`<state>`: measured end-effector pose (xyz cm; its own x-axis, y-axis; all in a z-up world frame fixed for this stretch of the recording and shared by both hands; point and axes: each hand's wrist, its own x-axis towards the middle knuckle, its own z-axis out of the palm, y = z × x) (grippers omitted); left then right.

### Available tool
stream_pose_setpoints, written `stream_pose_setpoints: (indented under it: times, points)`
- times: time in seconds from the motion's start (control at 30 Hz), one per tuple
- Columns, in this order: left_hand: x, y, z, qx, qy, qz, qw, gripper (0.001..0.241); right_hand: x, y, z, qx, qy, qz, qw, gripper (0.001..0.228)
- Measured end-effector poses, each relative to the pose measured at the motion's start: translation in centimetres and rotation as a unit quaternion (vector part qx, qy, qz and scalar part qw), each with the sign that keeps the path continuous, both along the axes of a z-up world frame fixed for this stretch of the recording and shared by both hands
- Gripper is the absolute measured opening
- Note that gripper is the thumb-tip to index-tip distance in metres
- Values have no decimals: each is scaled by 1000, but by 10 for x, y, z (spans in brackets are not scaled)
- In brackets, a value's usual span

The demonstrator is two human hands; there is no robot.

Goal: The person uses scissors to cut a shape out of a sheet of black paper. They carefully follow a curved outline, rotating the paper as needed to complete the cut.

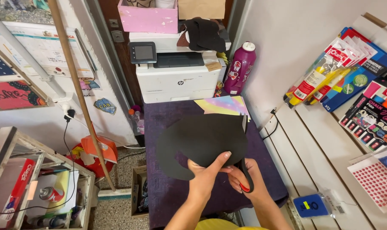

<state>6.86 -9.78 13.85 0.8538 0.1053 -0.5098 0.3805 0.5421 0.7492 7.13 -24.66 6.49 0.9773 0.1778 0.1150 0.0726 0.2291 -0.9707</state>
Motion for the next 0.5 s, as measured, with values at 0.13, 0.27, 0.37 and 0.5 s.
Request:
stream_pose_setpoints:
  times: [0.13, 0.27, 0.37, 0.5]
  points:
    - [1, 6, 0, 76, -86, 27, 993, 44, -1, 0, 11, -2, -11, 8, 1000, 44]
    - [8, 7, -22, 100, -190, 48, 975, 25, 0, -6, 14, -24, -42, 41, 998, 49]
    - [5, 20, -7, 143, -174, 5, 974, 21, 0, -12, 19, -52, -50, 47, 996, 49]
    - [4, 32, -6, 155, -228, 20, 961, 24, 1, -20, 22, -75, -33, 45, 996, 46]
